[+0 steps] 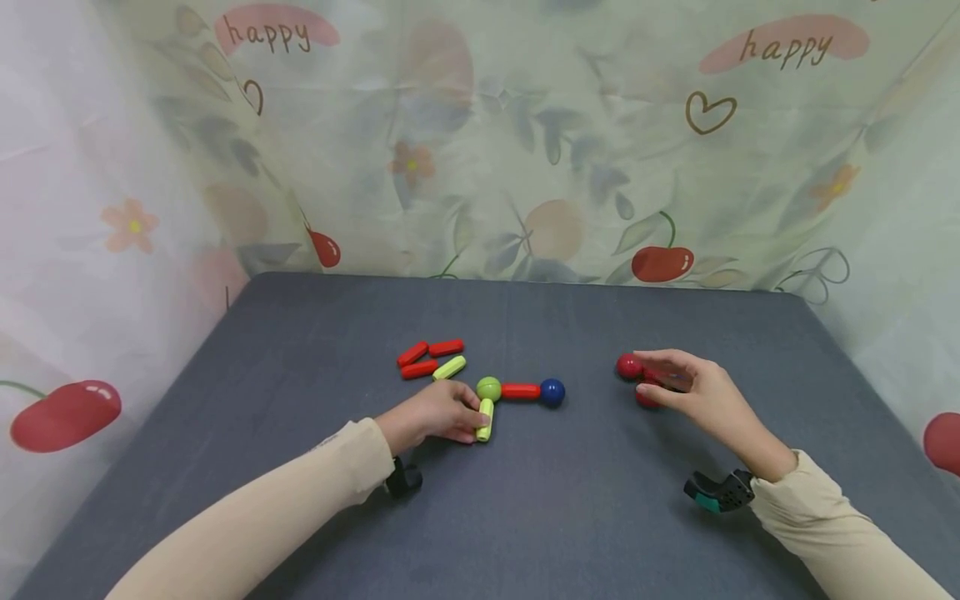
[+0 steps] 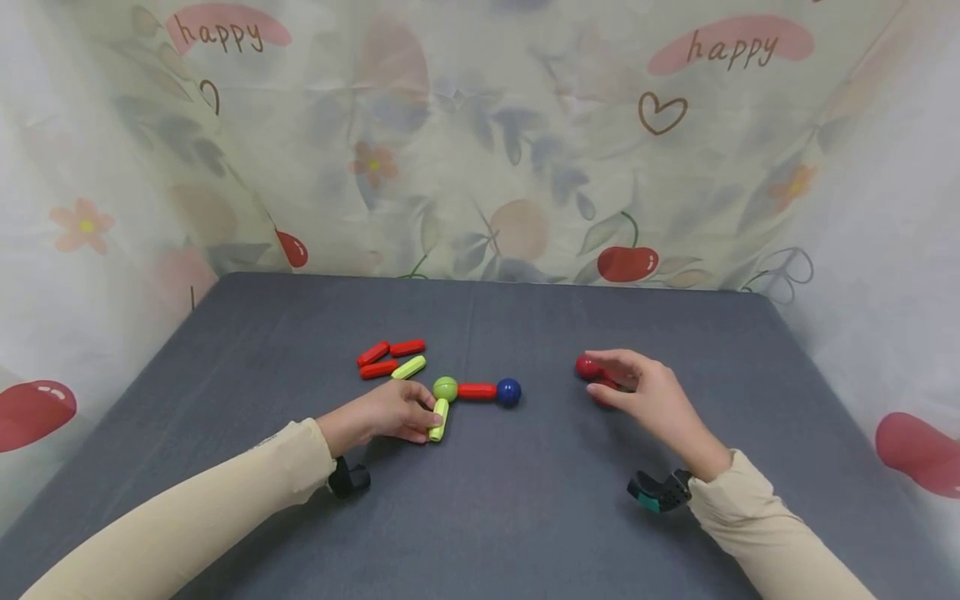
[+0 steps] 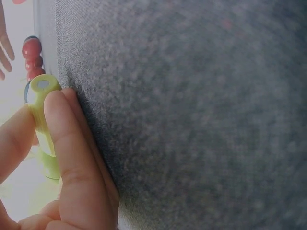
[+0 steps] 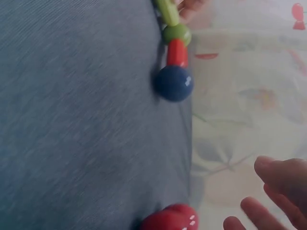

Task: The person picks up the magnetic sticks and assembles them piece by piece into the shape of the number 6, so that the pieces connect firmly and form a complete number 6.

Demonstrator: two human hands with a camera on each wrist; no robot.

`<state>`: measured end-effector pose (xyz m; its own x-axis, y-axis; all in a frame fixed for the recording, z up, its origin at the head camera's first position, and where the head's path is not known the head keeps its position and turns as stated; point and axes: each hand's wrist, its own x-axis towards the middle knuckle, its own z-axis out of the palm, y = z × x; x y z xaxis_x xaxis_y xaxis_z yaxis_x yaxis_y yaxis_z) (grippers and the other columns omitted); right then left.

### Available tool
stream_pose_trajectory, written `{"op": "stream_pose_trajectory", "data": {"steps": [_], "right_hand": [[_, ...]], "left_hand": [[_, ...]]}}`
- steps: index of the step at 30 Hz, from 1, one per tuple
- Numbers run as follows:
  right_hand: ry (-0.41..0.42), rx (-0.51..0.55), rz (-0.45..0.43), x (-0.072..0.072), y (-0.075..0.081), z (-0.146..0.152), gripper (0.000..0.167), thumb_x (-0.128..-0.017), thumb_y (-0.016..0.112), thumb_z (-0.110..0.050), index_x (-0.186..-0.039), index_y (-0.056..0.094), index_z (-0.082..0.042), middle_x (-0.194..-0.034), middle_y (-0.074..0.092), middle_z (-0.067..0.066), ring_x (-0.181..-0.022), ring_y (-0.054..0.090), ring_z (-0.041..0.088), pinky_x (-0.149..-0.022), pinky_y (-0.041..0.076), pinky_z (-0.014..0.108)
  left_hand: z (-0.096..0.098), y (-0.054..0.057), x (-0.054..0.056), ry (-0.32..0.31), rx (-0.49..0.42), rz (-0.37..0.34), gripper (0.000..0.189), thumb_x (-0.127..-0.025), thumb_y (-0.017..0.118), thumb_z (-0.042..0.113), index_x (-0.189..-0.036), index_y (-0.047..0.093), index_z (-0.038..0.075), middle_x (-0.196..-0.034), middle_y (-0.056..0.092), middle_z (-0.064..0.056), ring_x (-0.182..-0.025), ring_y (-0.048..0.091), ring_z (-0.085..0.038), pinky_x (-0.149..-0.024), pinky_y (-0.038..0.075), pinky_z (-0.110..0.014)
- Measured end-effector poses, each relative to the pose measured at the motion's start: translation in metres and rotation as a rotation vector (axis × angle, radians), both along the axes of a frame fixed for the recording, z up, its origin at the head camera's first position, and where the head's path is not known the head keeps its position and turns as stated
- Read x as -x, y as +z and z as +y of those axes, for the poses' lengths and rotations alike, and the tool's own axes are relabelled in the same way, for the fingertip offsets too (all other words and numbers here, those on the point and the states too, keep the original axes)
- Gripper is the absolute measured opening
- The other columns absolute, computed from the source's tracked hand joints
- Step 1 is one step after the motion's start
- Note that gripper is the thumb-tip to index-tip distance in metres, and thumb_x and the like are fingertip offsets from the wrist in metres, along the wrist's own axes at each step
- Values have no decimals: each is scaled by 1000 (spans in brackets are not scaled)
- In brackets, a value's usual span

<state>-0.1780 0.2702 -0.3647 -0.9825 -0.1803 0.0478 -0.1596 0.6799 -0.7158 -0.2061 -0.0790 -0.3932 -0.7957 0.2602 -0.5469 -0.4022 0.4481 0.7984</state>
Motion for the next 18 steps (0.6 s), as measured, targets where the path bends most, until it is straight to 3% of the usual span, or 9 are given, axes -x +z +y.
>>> {"op": "stream_pose_trajectory", "data": {"steps": [10, 18], "right_hand": [[12, -35, 9, 0, -17, 13, 54, -86, 74, -28, -130, 57, -3, -133, 57, 20, -120, 58, 35, -95, 46, 42], [14, -47, -14, 1, -23, 12, 51, -86, 74, -23, -131, 59, -6, -136, 50, 24, -118, 59, 36, -90, 50, 41]], "left_hand": [[1, 2, -1, -2, 5, 2, 22, -86, 73, 9, -101, 58, 3, -88, 62, -8, -65, 61, -12, -65, 57, -26], [1, 1, -2, -2, -3, 14, 21, -86, 72, 8, -101, 58, 2, -88, 62, -8, -65, 61, -12, -65, 57, -26]]}}
